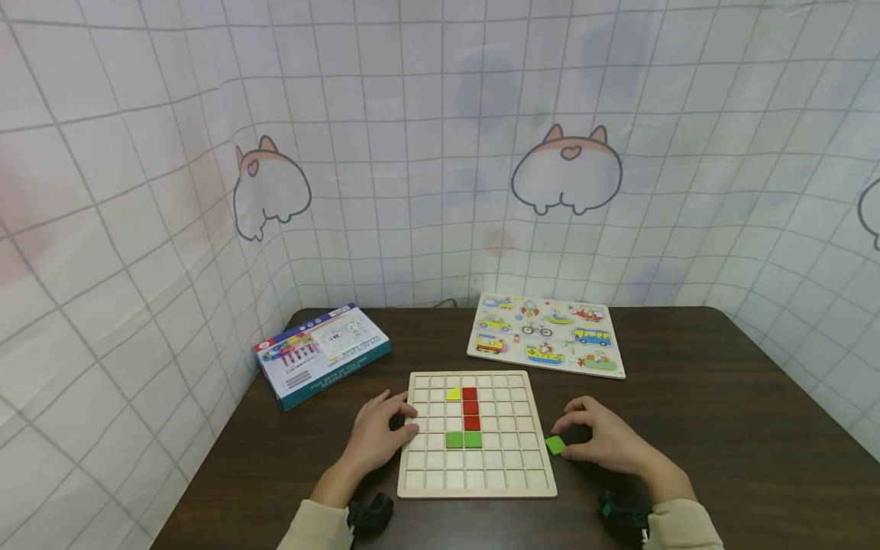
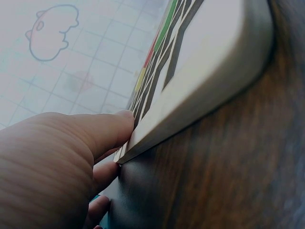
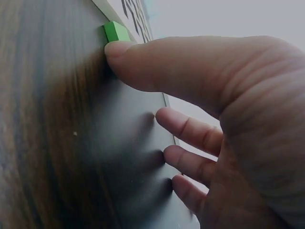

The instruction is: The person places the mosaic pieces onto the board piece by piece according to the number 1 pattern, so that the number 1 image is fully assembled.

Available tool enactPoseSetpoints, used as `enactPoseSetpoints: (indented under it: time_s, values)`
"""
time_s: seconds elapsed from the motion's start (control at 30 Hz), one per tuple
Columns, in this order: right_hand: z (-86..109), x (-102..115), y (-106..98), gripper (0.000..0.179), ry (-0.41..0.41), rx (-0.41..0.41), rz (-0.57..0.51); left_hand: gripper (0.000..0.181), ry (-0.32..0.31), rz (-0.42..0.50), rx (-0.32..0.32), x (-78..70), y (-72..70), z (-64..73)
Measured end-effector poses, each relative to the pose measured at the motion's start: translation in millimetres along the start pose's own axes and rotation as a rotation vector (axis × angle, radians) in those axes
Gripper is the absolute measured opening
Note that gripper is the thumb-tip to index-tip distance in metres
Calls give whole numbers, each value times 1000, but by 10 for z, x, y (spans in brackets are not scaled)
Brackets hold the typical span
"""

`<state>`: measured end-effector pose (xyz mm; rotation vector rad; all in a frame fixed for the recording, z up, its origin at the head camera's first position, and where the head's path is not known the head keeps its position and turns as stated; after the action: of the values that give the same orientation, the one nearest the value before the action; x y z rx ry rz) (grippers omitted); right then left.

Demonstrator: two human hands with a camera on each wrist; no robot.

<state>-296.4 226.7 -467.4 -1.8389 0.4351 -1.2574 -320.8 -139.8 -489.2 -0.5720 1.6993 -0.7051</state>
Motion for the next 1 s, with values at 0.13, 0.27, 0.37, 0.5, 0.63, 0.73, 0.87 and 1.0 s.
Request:
enactPoseSetpoints:
  time_s: [0.13, 0.27, 0.37, 0.5, 0.63, 0.73, 0.87, 1.0]
  values:
    - [-13, 17, 5, 21, 27, -9, 20, 14, -1, -2, -3, 3, -1, 1]
    - [-20, 19, -4, 20, 46, -30, 61, 14, -3, 0, -4, 2, -2, 1]
    - [-24, 11, -9, 18, 57, -49, 92, 14, -2, 1, -5, 3, -1, 0]
    - [-32, -13, 0, 15, 63, -79, 125, 14, 0, -3, -6, 7, 3, -3]
    - [-41, -42, 8, 14, 75, -100, 147, 14, 2, -6, -6, 6, 9, -4]
    - [-47, -56, -1, 13, 92, -113, 174, 13, 2, -8, -4, 5, 13, -2]
    - [-47, -61, -31, 12, 130, -138, 190, 14, 0, -9, -8, 2, 11, -2]
    - [-55, -55, -40, 14, 148, -171, 149, 14, -3, -10, -14, -3, 7, -5]
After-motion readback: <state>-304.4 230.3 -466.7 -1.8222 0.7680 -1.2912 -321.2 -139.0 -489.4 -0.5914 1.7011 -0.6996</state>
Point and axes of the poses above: each hand's wrist, its own z-axis away from the middle knuckle, its own y-axis out of the palm, x = y × z, the point moved 5 cm from there along -z, towards the middle knuckle, and after that the axes turned 2 degrees about -y, right-handed, at the moved point
